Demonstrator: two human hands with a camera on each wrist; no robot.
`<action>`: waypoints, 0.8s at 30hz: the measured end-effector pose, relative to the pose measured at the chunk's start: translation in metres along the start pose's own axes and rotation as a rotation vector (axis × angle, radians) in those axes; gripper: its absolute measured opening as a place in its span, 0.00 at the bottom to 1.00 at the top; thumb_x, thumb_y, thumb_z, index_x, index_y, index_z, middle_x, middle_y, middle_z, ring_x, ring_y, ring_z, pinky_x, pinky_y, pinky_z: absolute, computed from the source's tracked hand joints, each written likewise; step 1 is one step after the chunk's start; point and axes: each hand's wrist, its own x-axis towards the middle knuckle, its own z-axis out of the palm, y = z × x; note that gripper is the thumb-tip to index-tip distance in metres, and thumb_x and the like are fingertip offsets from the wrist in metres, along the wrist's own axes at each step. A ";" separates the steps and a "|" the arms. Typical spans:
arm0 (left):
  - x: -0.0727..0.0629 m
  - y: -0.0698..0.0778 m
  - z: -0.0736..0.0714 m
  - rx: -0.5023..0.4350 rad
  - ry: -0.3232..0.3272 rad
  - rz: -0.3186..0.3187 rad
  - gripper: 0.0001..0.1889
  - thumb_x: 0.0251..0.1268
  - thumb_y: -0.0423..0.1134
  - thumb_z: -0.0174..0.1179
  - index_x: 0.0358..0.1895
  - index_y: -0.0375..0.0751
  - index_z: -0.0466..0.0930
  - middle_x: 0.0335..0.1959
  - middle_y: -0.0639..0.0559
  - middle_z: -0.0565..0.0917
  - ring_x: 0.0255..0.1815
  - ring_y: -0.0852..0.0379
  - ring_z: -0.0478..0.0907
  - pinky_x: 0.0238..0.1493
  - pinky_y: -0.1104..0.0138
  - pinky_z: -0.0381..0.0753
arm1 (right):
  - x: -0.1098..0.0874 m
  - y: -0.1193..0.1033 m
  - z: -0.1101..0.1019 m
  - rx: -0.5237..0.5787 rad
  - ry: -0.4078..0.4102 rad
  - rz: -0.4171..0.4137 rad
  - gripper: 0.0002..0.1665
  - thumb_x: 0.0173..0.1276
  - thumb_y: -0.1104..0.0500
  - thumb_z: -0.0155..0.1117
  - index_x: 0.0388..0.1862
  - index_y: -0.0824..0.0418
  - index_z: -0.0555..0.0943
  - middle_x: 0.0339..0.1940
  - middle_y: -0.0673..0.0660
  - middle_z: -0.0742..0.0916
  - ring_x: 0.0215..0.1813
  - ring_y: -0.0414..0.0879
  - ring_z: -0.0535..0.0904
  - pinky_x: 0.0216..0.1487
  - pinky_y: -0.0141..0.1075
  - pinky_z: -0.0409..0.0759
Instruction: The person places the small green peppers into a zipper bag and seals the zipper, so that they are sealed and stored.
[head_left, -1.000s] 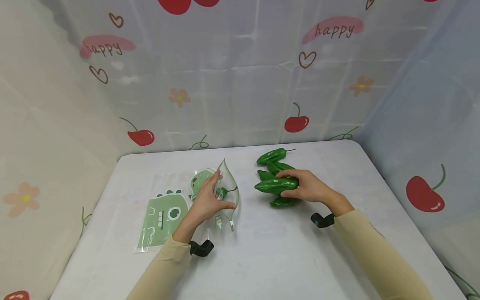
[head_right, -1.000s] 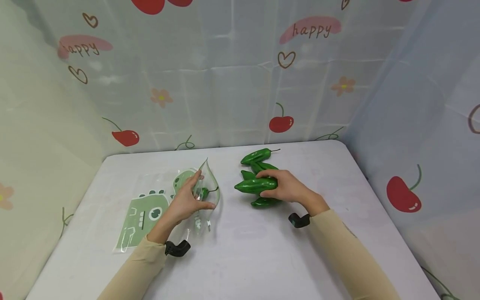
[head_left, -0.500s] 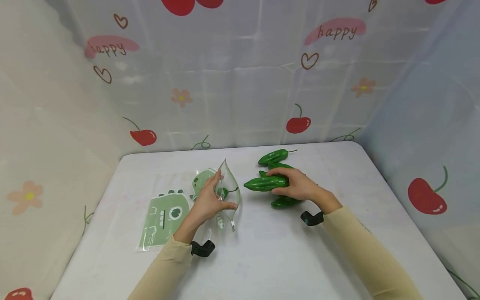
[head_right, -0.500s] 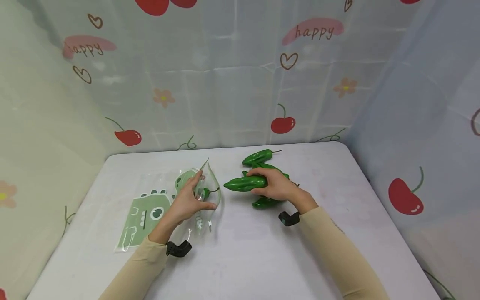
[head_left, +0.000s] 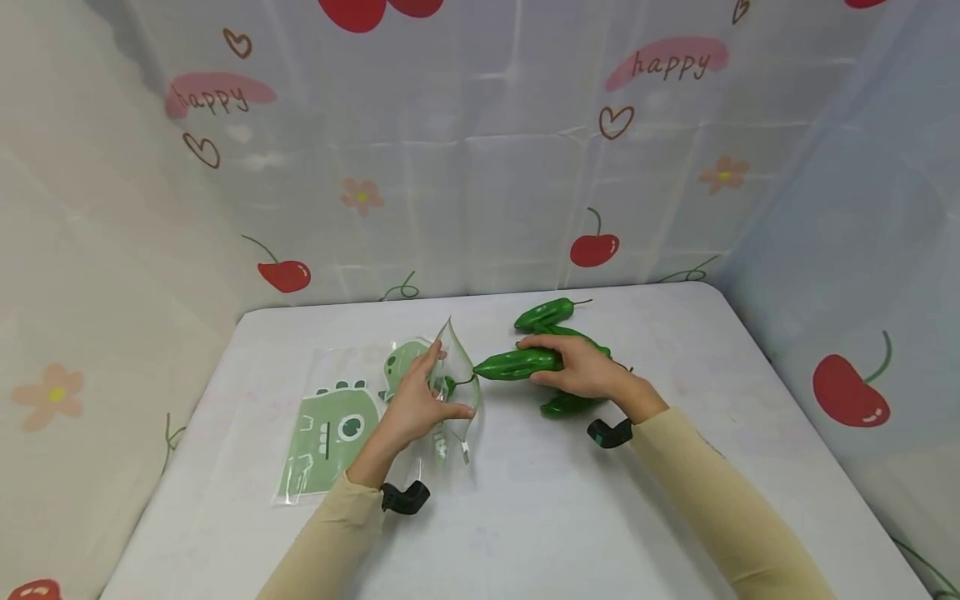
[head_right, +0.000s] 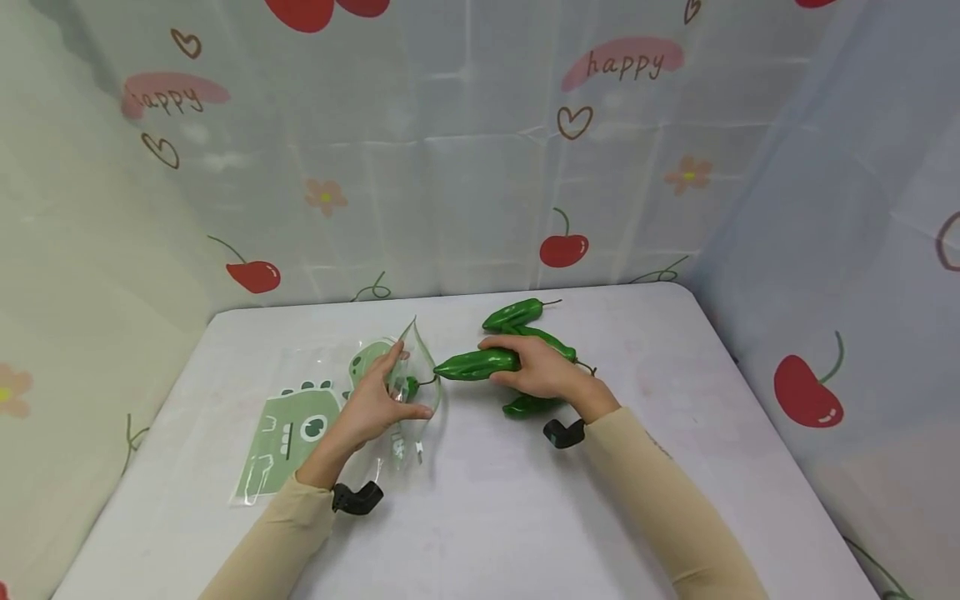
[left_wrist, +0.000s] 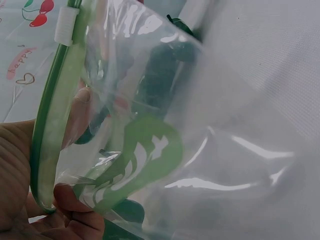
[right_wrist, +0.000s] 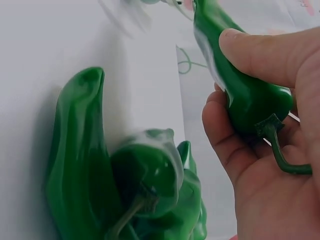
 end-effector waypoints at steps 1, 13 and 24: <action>0.000 0.000 0.000 0.000 0.001 0.000 0.69 0.41 0.44 0.87 0.85 0.53 0.47 0.79 0.54 0.64 0.58 0.43 0.79 0.60 0.52 0.81 | 0.002 -0.001 0.001 -0.001 -0.003 -0.007 0.30 0.68 0.54 0.75 0.68 0.48 0.79 0.60 0.56 0.85 0.56 0.50 0.78 0.61 0.51 0.77; -0.001 -0.001 -0.001 -0.007 0.000 -0.008 0.68 0.41 0.43 0.87 0.85 0.55 0.46 0.81 0.53 0.62 0.61 0.42 0.78 0.61 0.51 0.81 | 0.012 -0.003 0.012 0.001 0.008 -0.069 0.29 0.66 0.55 0.76 0.66 0.50 0.80 0.64 0.53 0.84 0.63 0.50 0.78 0.66 0.50 0.76; 0.000 0.001 0.000 -0.025 -0.006 -0.011 0.68 0.41 0.42 0.87 0.85 0.56 0.46 0.81 0.52 0.62 0.70 0.40 0.73 0.64 0.49 0.79 | 0.019 -0.006 0.017 -0.007 0.033 -0.124 0.28 0.67 0.58 0.75 0.66 0.53 0.81 0.68 0.55 0.81 0.75 0.55 0.72 0.74 0.55 0.70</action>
